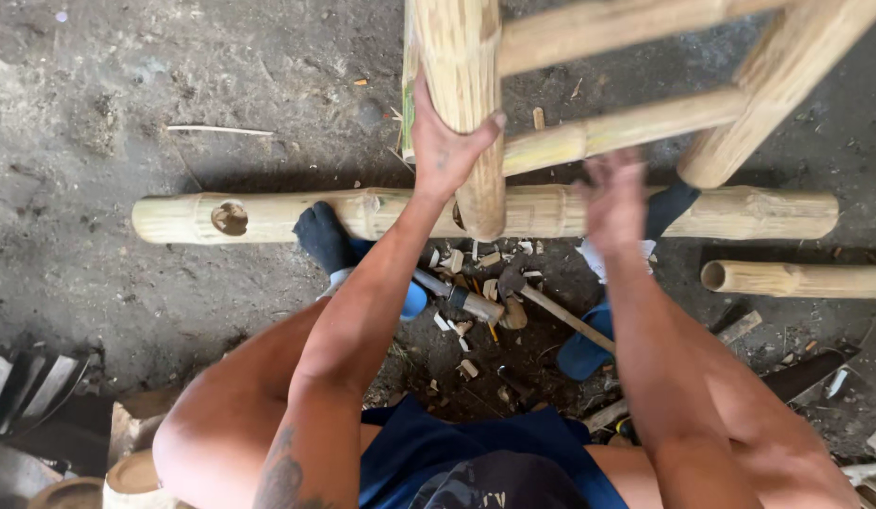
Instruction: The person carves a hole into a bamboo pole using a chisel and hammer. They repeatedly strike the chisel to remove material, then test-fit a smaller bamboo piece into the hole. The person continues to refine the hole and reinserts the piece to check alignment.
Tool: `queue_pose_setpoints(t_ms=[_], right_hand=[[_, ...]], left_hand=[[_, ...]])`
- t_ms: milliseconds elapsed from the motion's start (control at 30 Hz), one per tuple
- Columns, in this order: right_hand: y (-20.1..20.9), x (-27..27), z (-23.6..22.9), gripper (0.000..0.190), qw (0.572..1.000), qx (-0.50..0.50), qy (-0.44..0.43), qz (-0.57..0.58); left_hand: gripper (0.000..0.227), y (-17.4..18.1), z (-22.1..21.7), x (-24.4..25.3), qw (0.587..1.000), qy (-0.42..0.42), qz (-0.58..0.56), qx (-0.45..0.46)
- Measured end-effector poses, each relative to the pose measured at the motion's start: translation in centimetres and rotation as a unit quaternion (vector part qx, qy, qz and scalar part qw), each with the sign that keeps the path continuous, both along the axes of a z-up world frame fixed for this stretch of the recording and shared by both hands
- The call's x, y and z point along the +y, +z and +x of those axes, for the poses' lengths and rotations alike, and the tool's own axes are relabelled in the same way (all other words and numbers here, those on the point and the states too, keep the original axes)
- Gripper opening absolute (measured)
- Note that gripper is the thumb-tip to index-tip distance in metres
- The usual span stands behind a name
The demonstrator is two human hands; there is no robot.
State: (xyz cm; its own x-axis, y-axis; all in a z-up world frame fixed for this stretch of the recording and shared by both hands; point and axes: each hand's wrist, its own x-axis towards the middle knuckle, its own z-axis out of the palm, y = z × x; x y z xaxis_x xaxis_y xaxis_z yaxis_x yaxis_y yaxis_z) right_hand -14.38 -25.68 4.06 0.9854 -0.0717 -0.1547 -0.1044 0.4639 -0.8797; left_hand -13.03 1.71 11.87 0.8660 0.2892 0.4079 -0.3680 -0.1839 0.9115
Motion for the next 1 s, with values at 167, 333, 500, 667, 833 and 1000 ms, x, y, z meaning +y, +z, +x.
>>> queue_pose_setpoints(t_ms=[167, 333, 500, 667, 833, 1000], right_hand=[[1.1, -4.0, 2.7, 0.088, 0.989, -0.003, -0.015, 0.145], [-0.2, -5.4, 1.8, 0.079, 0.987, -0.016, 0.016, 0.162], [-0.7, -6.0, 1.9, 0.066, 0.983, 0.016, 0.014, 0.182], [-1.4, -6.8, 2.2, 0.060, 0.983, 0.039, 0.033, 0.177], [-2.6, -6.9, 3.3, 0.058, 0.981, 0.031, 0.035, 0.191], [-4.7, -7.8, 3.1, 0.055, 0.975, 0.036, 0.048, 0.214]], left_hand=[[0.099, -1.2, -4.1, 2.3, 0.997, -0.019, 0.066, -0.030], [0.090, -3.2, -4.9, 3.1, 0.998, -0.062, 0.031, 0.011], [0.090, -2.8, -5.5, 2.9, 0.996, -0.081, 0.032, 0.030], [0.097, -1.2, -5.8, 2.5, 0.991, -0.100, 0.093, -0.015], [0.121, 1.1, -5.7, 2.3, 0.990, -0.060, 0.114, -0.055], [0.123, 2.4, -6.1, 1.8, 0.990, -0.084, 0.106, -0.044]])
